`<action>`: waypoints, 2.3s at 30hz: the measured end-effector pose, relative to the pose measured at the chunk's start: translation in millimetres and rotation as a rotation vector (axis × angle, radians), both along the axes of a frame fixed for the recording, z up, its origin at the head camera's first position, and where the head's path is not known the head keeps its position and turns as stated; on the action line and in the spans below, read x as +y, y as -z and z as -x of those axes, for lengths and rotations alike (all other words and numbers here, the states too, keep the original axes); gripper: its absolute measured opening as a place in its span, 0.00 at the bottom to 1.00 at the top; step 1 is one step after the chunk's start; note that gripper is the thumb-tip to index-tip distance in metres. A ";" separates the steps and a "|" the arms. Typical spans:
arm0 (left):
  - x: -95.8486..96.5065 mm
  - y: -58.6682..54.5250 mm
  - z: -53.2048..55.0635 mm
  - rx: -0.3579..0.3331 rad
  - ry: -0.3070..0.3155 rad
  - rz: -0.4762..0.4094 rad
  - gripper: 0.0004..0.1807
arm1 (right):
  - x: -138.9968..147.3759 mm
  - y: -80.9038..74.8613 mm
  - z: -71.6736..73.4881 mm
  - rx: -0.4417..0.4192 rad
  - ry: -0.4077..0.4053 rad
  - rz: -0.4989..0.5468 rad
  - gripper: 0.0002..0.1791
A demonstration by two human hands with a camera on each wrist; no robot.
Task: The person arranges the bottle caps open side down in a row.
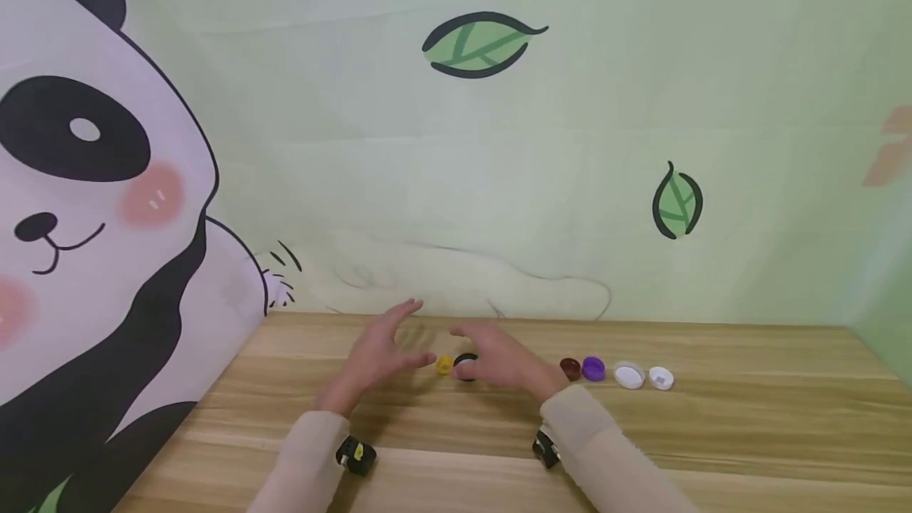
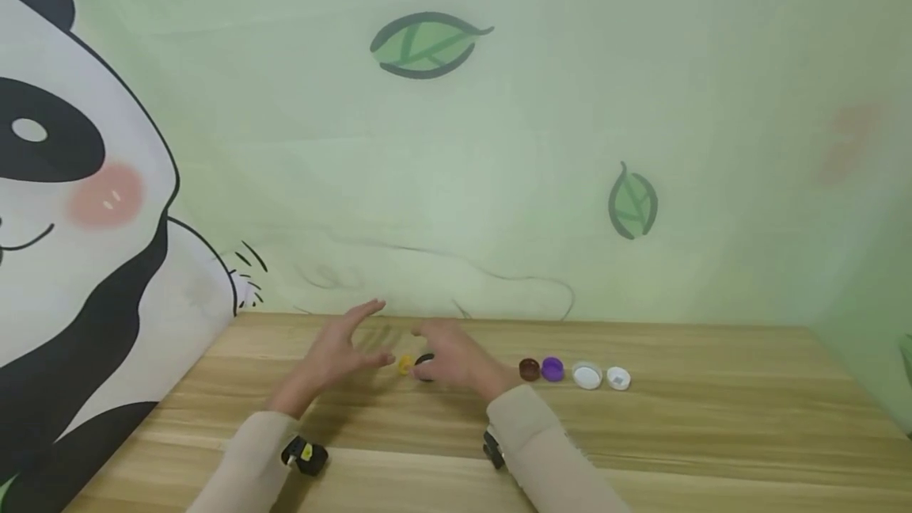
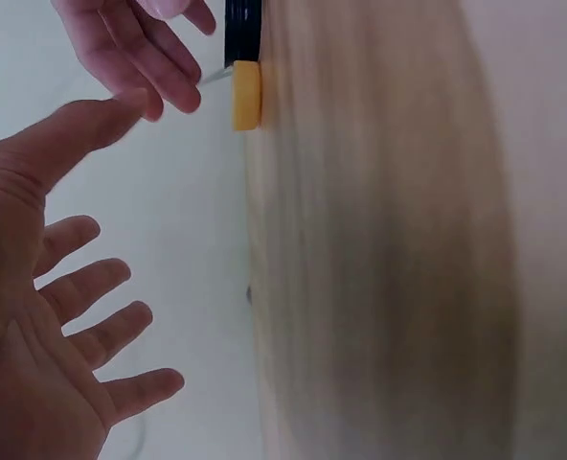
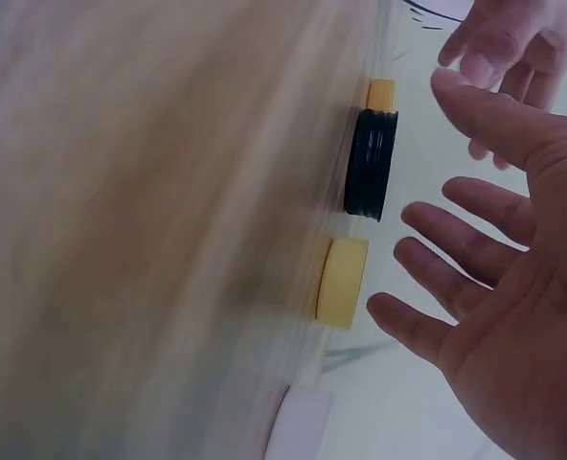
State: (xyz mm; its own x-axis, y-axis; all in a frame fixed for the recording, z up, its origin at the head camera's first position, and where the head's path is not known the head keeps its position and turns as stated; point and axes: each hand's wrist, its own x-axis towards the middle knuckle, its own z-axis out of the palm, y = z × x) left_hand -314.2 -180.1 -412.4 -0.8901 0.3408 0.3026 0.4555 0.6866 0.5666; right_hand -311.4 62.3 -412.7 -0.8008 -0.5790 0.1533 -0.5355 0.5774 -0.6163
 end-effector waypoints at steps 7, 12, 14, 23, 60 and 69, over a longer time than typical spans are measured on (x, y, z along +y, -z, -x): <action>4.6 6.7 1.6 -0.064 -0.010 -0.033 0.38 | -3.5 0.6 1.7 -0.012 -0.016 -0.013 0.31; 7.0 9.8 -0.2 -0.154 -0.032 -0.048 0.30 | -7.6 2.8 4.5 -0.030 -0.010 -0.015 0.30; 7.7 11.2 -0.6 -0.172 -0.028 -0.054 0.27 | -10.0 3.3 5.4 -0.027 -0.012 -0.017 0.29; 10.5 12.7 -3.4 -0.128 0.058 -0.063 0.18 | -21.3 3.2 6.5 0.012 0.010 -0.075 0.27; -6.3 14.0 -38.7 -0.083 0.099 -0.154 0.03 | -25.8 7.3 -32.0 0.053 0.001 0.160 0.04; -9.4 11.4 -60.7 -0.045 0.084 -0.242 0.05 | -32.2 4.1 -45.9 -0.029 -0.007 0.309 0.02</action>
